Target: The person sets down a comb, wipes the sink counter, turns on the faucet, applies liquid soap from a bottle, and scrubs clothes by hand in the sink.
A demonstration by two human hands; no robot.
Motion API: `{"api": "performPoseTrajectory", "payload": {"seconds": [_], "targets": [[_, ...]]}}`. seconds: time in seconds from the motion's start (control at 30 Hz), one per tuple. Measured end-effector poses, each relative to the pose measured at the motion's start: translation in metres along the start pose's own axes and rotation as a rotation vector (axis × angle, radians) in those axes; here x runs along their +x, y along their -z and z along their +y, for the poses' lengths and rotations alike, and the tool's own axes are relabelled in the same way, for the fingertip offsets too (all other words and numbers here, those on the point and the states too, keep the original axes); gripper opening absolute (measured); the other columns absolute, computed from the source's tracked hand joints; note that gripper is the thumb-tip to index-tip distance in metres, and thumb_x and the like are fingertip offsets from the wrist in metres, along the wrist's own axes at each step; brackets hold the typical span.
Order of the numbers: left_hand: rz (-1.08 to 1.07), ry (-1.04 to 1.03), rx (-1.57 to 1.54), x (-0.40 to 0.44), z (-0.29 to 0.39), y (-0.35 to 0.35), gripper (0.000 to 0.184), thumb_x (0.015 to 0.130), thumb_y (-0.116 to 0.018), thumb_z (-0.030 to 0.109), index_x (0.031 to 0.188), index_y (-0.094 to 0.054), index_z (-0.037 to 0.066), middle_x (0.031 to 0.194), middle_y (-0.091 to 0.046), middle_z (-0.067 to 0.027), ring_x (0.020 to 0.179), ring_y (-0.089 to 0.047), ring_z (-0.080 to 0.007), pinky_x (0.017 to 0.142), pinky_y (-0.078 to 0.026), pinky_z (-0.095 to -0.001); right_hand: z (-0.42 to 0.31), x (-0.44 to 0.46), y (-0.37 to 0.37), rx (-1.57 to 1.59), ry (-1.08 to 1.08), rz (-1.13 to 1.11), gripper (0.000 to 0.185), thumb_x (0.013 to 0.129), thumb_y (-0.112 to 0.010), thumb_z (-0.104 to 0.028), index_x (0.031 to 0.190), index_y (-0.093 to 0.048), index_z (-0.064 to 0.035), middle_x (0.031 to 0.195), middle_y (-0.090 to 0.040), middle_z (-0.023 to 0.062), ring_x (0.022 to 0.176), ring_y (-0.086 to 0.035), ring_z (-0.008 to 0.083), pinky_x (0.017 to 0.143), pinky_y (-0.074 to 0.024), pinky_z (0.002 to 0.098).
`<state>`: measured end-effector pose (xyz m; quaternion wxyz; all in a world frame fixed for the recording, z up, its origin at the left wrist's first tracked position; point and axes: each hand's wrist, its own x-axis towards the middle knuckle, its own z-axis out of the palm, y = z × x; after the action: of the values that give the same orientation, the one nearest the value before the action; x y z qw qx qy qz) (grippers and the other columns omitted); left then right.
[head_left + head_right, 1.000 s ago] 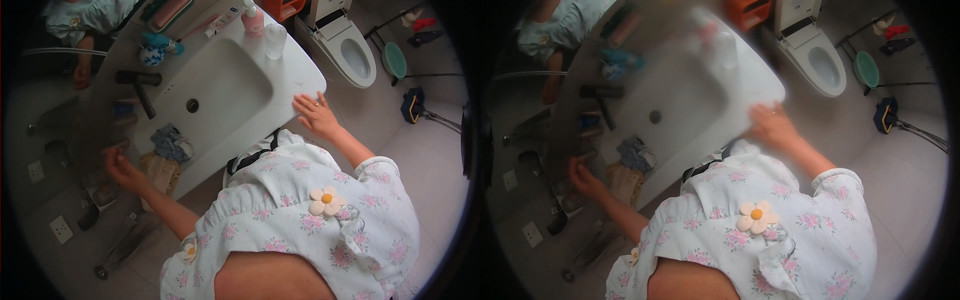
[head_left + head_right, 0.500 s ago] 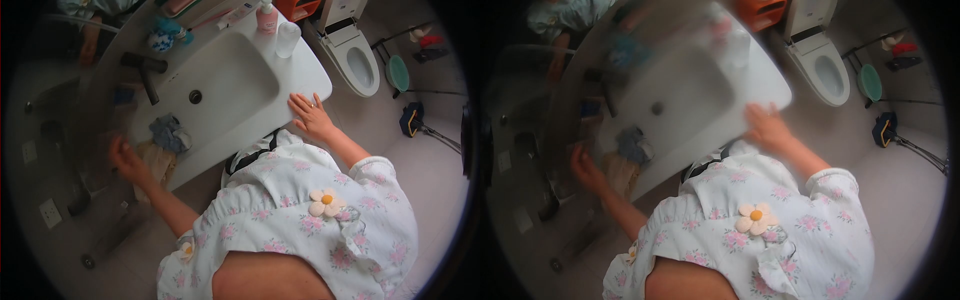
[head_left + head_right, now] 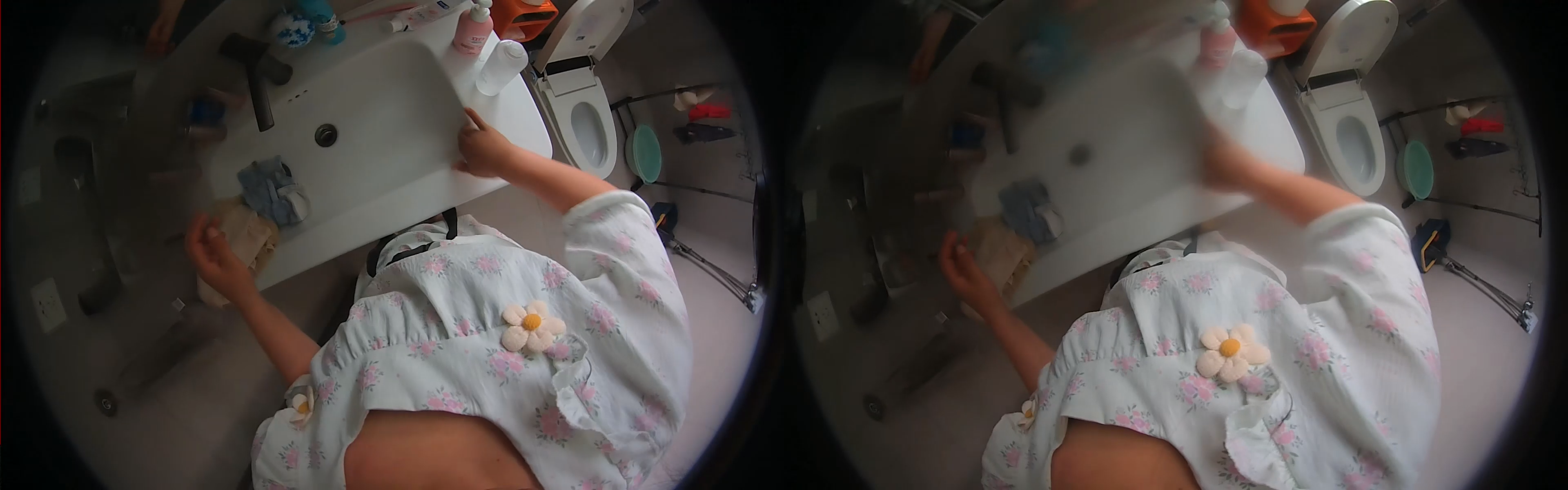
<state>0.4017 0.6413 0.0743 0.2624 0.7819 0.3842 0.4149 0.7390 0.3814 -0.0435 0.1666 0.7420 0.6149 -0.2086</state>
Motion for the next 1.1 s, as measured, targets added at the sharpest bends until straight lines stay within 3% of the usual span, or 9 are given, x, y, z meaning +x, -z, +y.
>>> {"api": "performPoseTrajectory", "payload": {"seconds": [0.1, 0.2, 0.3, 0.43, 0.53, 0.67, 0.77, 0.9, 1.1], "targets": [[0.020, 0.058, -0.017, 0.015, 0.028, 0.016, 0.026, 0.095, -0.048, 0.016, 0.117, -0.052, 0.003, 0.120, -0.054, -0.0098, 0.100, -0.058, -0.0197, 0.080, -0.045, -0.0292, 0.009, -0.066, -0.011, 0.181, -0.025, 0.213, 0.053, 0.091, -0.045, -0.041, 0.130, -0.046, -0.0047, 0.134, -0.045, 0.0094, 0.130, -0.035, 0.0212, 0.114, -0.0070, 0.0481], [0.061, 0.145, -0.060, 0.002, 0.032, 0.011, 0.027, 0.095, -0.048, 0.018, 0.117, -0.052, 0.003, 0.121, -0.055, -0.0090, 0.101, -0.058, -0.0191, 0.081, -0.044, -0.0303, 0.002, -0.118, -0.042, 0.188, -0.268, 0.239, 0.060, 0.092, -0.044, -0.041, 0.142, -0.030, -0.0114, 0.149, -0.024, 0.0046, 0.138, -0.021, 0.0179, 0.113, -0.0072, 0.0470], [0.029, 0.157, -0.047, -0.005, 0.018, -0.001, 0.028, 0.095, -0.048, 0.019, 0.117, -0.052, 0.003, 0.121, -0.055, -0.0084, 0.103, -0.058, -0.0186, 0.083, -0.044, -0.0309, 0.006, -0.135, -0.082, 0.209, -0.600, 0.198, 0.063, 0.093, -0.041, -0.042, 0.146, -0.021, -0.0131, 0.152, -0.017, 0.0037, 0.141, -0.014, 0.0167, 0.113, -0.0083, 0.0467], [-0.051, 0.143, -0.094, -0.017, -0.023, -0.033, 0.029, 0.095, -0.047, 0.019, 0.119, -0.051, 0.002, 0.121, -0.055, -0.0086, 0.104, -0.058, -0.0184, 0.084, -0.044, -0.0306, 0.007, -0.097, -0.132, 0.309, -0.765, 0.369, 0.061, 0.094, -0.039, -0.040, 0.145, -0.022, -0.0110, 0.152, -0.019, 0.0045, 0.140, -0.016, 0.0187, 0.112, -0.0084, 0.0476], [-0.124, 0.075, -0.164, -0.020, -0.047, -0.062, 0.029, 0.095, -0.047, 0.017, 0.119, -0.050, 0.001, 0.120, -0.055, -0.0095, 0.104, -0.057, -0.0192, 0.085, -0.044, -0.0309, -0.016, -0.040, -0.144, 0.271, -0.639, 0.483, 0.062, 0.093, -0.041, -0.038, 0.144, -0.023, -0.0091, 0.151, -0.020, 0.0071, 0.140, -0.018, 0.0205, 0.112, -0.0107, 0.0495], [-0.234, -0.164, -0.205, -0.013, -0.046, -0.087, 0.028, 0.095, -0.049, 0.015, 0.118, -0.051, 0.000, 0.118, -0.053, -0.0112, 0.102, -0.057, -0.0207, 0.086, -0.045, -0.0315, -0.059, -0.051, -0.139, 0.322, -0.278, 0.310, 0.058, 0.093, -0.042, -0.036, 0.143, -0.027, -0.0110, 0.150, -0.023, 0.0052, 0.139, -0.020, 0.0191, 0.112, -0.0086, 0.0492], [-0.249, -0.116, -0.204, -0.018, -0.024, -0.099, 0.026, 0.094, -0.051, 0.015, 0.115, -0.052, -0.001, 0.118, -0.051, -0.0116, 0.099, -0.057, -0.0210, 0.085, -0.047, -0.0316, -0.043, -0.101, -0.131, 0.355, -0.458, 0.236, 0.058, 0.093, -0.042, -0.036, 0.143, -0.027, -0.0123, 0.150, -0.025, 0.0043, 0.138, -0.021, 0.0185, 0.112, -0.0092, 0.0491], [-0.296, -0.104, -0.180, -0.024, -0.036, -0.103, 0.025, 0.094, -0.050, 0.015, 0.114, -0.053, 0.000, 0.120, -0.051, -0.0110, 0.099, -0.057, -0.0202, 0.084, -0.048, -0.0307, -0.003, -0.072, -0.149, 0.317, -0.641, 0.499, 0.057, 0.093, -0.043, -0.036, 0.143, -0.029, -0.0119, 0.149, -0.027, 0.0046, 0.137, -0.024, 0.0188, 0.111, -0.0107, 0.0491], [-0.339, -0.134, -0.132, -0.024, -0.012, -0.107, 0.025, 0.094, -0.049, 0.015, 0.114, -0.054, 0.001, 0.119, -0.051, -0.0106, 0.100, -0.058, -0.0200, 0.082, -0.048, -0.0299, -0.057, -0.051, -0.135, 0.402, -0.133, 0.363, 0.055, 0.091, -0.047, -0.032, 0.140, -0.034, -0.0115, 0.149, -0.027, 0.0045, 0.138, -0.024, 0.0151, 0.113, -0.0106, 0.0482]]}}
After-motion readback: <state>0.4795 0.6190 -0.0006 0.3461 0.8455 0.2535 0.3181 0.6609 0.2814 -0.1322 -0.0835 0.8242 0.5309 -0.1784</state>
